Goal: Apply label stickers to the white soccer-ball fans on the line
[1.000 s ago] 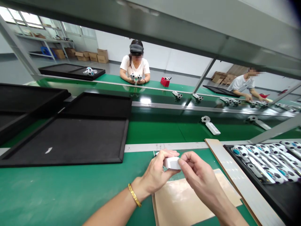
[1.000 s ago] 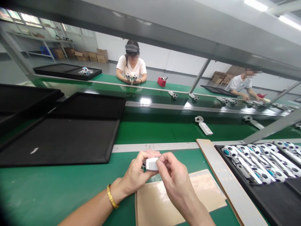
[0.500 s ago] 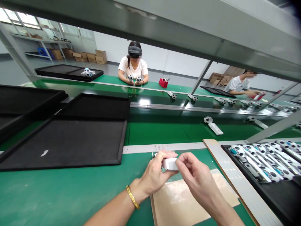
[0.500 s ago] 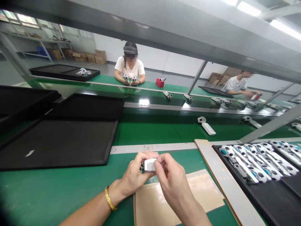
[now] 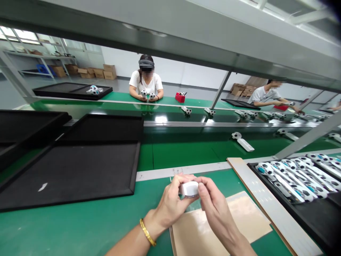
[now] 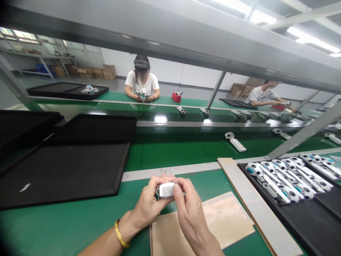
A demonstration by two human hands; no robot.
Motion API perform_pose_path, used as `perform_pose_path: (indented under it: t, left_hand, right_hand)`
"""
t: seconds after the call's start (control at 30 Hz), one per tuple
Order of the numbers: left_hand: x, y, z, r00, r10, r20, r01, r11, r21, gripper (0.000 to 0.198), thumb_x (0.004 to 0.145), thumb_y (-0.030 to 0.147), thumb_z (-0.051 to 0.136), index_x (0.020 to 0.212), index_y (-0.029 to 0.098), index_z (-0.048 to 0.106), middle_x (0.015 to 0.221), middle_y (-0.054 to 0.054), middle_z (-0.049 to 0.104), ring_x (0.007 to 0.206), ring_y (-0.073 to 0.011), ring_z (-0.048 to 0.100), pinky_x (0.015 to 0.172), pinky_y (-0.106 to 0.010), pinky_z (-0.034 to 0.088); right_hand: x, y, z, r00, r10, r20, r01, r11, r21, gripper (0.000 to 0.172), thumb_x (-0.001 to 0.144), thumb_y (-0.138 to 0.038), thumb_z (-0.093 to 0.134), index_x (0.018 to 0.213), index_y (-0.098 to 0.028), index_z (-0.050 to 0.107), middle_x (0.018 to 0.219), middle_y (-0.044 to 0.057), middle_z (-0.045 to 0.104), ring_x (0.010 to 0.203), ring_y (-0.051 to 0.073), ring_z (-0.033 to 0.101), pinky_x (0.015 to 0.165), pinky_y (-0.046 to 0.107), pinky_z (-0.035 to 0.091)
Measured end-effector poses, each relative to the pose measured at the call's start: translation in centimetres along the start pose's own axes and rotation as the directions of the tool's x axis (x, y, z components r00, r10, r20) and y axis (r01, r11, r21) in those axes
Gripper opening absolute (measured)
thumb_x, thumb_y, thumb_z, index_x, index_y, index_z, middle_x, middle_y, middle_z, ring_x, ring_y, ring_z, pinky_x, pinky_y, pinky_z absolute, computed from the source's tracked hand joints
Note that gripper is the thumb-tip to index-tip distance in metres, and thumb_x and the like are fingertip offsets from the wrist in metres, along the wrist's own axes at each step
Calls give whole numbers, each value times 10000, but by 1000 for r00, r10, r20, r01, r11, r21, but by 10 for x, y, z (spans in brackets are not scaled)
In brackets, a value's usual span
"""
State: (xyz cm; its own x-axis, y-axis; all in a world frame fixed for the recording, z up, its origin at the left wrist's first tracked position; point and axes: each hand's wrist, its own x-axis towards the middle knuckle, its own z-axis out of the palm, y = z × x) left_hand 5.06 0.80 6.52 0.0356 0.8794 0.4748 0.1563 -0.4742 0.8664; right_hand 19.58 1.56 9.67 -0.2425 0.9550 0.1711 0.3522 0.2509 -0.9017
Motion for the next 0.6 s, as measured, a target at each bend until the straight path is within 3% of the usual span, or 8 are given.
perform_pose_path:
  t: [0.1, 0.23, 0.33, 0.43, 0.5, 0.57, 0.6]
  left_hand:
    - [0, -1, 0, 1000, 11, -13, -11, 1000, 9, 262, 846, 231, 666, 1025, 226, 474, 1175, -76, 653, 1134, -198, 605, 990, -378, 470]
    - [-3, -4, 3, 998, 33, -45, -33, 999, 12, 266, 843, 202, 659, 1024, 231, 467, 1182, -81, 651, 1108, -197, 623, 940, -360, 503]
    - [2, -8, 4, 997, 79, -5, -79, 995, 60, 307, 834, 205, 676, 1061, 226, 471, 1190, -97, 647, 1104, -206, 630, 1002, -411, 467]
    - [28, -23, -3, 970, 235, 56, -241, 958, 154, 357, 830, 208, 684, 1098, 218, 447, 1203, -108, 646, 1184, -224, 584, 1102, -505, 346]
    - [58, -43, -11, 948, 315, 54, -317, 906, 281, 341, 849, 214, 652, 1110, 205, 434, 1258, -125, 616, 1254, -229, 525, 1137, -539, 261]
    - [90, -67, -23, 967, 245, 64, -244, 830, 502, 254, 880, 217, 579, 1103, 185, 463, 1364, -143, 529, 1321, -234, 448, 1149, -534, 220]
    - [104, -78, -29, 988, 133, 83, -155, 766, 624, 217, 892, 204, 535, 1101, 180, 482, 1418, -140, 471, 1366, -241, 382, 1152, -536, 199]
  right_hand:
    - [-1, 8, 8, 1000, -9, 8, 8, 996, 85, 267, 938, -445, 467, 1052, -214, 538, 1010, 74, 614, 879, 202, 605, 717, 301, 500]
    - [6, 11, 23, 993, -36, -114, 62, 971, 230, 209, 941, -411, 470, 957, -211, 529, 927, 40, 608, 827, 175, 595, 722, 287, 497]
    - [15, 17, 20, 990, -20, -142, 43, 986, 161, 267, 971, -407, 377, 872, -204, 519, 799, 10, 592, 670, 142, 570, 589, 250, 480]
    - [12, 36, -4, 991, 35, -126, -33, 999, 23, 307, 975, -396, 342, 862, -194, 543, 710, -2, 579, 571, 136, 546, 510, 246, 460]
    - [-1, 53, -29, 990, 37, -133, -49, 995, -89, 242, 936, -381, 438, 921, -192, 589, 821, 35, 632, 701, 170, 602, 624, 288, 507]
    - [-20, 71, -56, 989, 23, -145, -55, 973, -223, 219, 882, -369, 530, 999, -207, 618, 1003, 75, 649, 929, 224, 606, 820, 362, 501]
    - [-31, 80, -69, 987, 19, -157, -65, 955, -289, 242, 863, -367, 555, 1040, -215, 619, 1093, 91, 633, 1042, 250, 573, 912, 400, 464]
